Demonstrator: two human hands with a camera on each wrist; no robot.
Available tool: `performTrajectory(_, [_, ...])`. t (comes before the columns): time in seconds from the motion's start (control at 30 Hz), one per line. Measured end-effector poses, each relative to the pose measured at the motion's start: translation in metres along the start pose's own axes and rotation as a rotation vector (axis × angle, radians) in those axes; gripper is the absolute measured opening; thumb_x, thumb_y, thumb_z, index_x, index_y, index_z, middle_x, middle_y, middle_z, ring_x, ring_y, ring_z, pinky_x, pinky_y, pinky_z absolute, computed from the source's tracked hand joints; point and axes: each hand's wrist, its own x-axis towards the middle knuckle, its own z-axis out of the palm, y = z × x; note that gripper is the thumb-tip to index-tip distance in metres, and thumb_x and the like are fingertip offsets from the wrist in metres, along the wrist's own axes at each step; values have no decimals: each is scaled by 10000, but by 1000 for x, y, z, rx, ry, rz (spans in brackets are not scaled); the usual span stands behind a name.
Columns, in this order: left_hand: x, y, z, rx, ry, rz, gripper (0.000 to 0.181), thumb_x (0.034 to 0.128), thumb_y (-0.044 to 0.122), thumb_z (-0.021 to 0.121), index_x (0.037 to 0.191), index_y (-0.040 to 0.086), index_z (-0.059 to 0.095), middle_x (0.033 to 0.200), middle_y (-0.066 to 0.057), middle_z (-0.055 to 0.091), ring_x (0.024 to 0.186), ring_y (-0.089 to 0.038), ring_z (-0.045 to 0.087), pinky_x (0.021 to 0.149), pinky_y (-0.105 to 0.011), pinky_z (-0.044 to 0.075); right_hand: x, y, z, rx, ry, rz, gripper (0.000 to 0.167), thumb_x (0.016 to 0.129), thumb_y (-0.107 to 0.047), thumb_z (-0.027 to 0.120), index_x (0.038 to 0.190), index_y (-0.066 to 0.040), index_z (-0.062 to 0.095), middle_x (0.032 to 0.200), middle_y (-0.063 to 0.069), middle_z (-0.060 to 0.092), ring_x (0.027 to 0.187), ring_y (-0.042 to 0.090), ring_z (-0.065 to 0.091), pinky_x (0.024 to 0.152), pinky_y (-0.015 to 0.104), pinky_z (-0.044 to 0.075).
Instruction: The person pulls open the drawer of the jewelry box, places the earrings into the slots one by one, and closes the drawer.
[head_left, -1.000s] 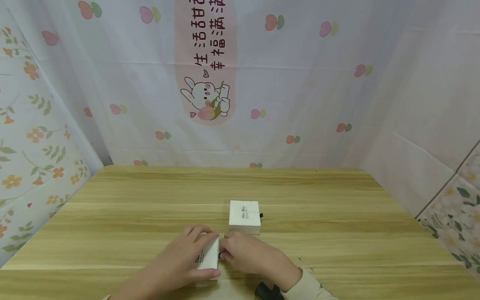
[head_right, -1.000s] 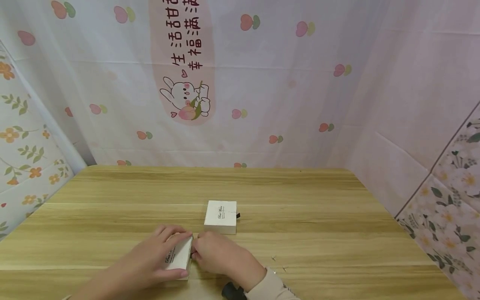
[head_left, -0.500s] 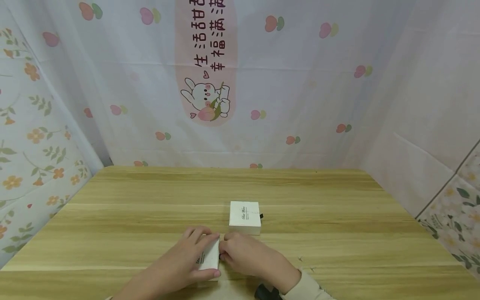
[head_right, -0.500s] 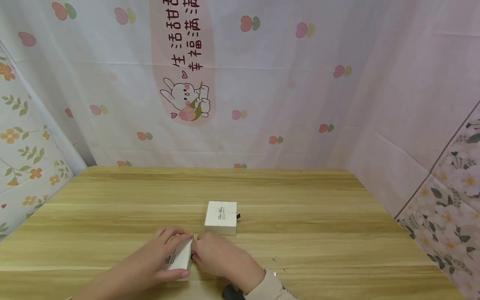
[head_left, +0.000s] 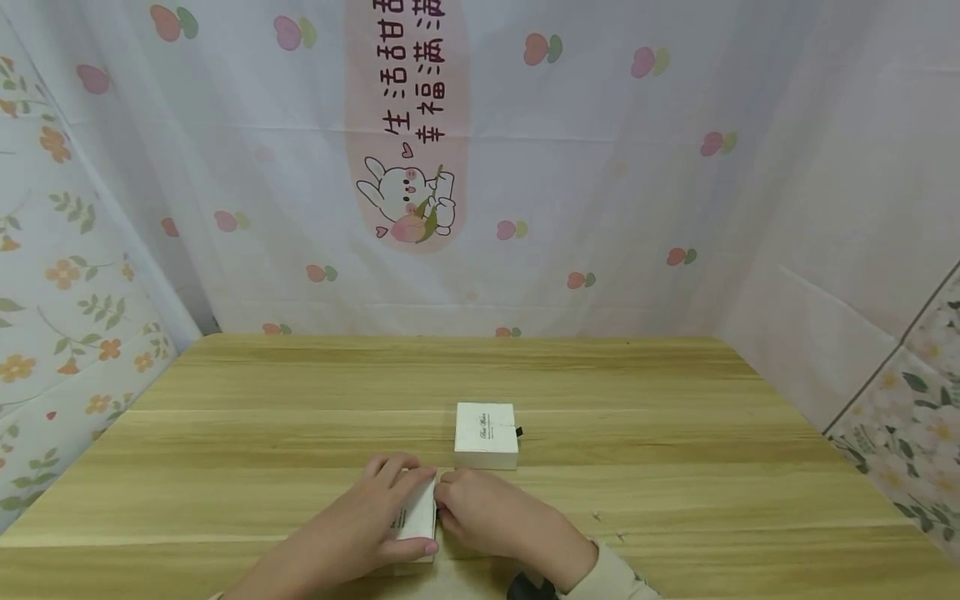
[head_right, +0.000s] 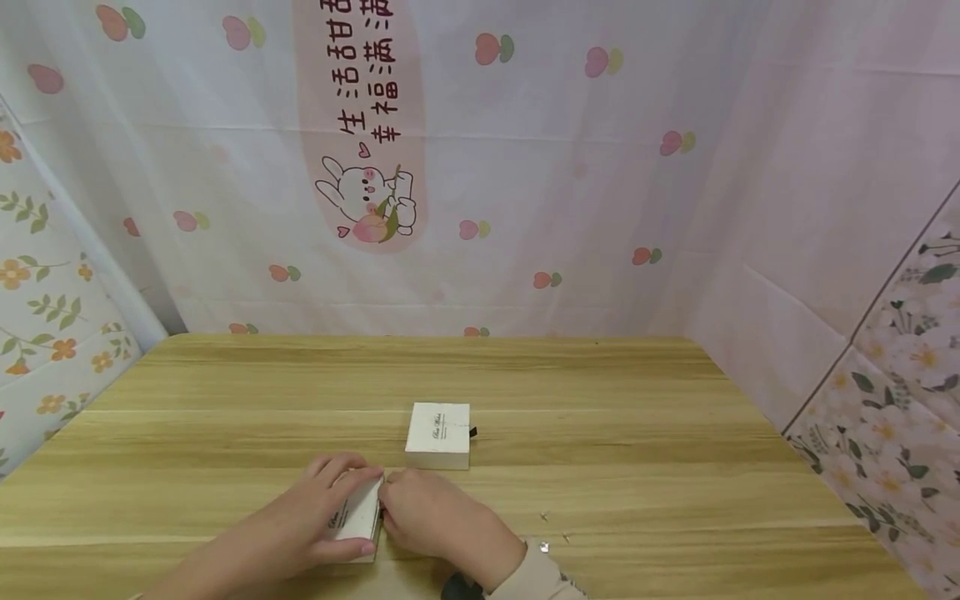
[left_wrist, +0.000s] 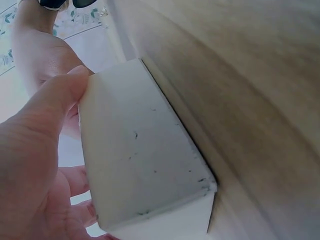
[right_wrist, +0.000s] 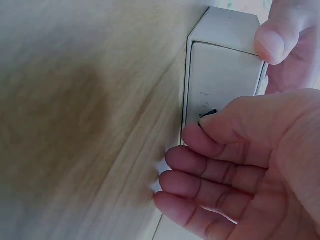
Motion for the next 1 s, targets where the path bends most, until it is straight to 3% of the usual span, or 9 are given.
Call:
performTrajectory(0.43, [5, 1, -4, -29, -57, -34, 746, 795, 611, 579, 1290, 60, 482, 1193, -37, 459, 1074, -226, 426, 825, -401, 460, -3, 2, 2, -10, 49, -3, 82, 847, -117, 597, 769, -118, 622, 747, -70, 563, 669, 10, 479, 615, 140, 414])
performTrajectory(0.7, [7, 2, -6, -33, -105, -61, 779, 790, 640, 560, 1301, 60, 461, 1203, -41, 442, 1080, -234, 411, 802, -397, 461, -8, 5, 1, 14, 47, 6, 65, 860, -117, 591, 813, -114, 635, 801, -54, 591, 722, 11, 517, 638, 145, 435])
performTrajectory(1.0, [7, 3, -7, -9, -113, -56, 750, 797, 626, 562, 1290, 70, 456, 1179, -21, 437, 1061, -211, 398, 776, -372, 458, -13, 9, 0, 46, 33, 28, 76, 861, -112, 590, 793, -124, 621, 791, -53, 586, 702, 5, 494, 621, 150, 433])
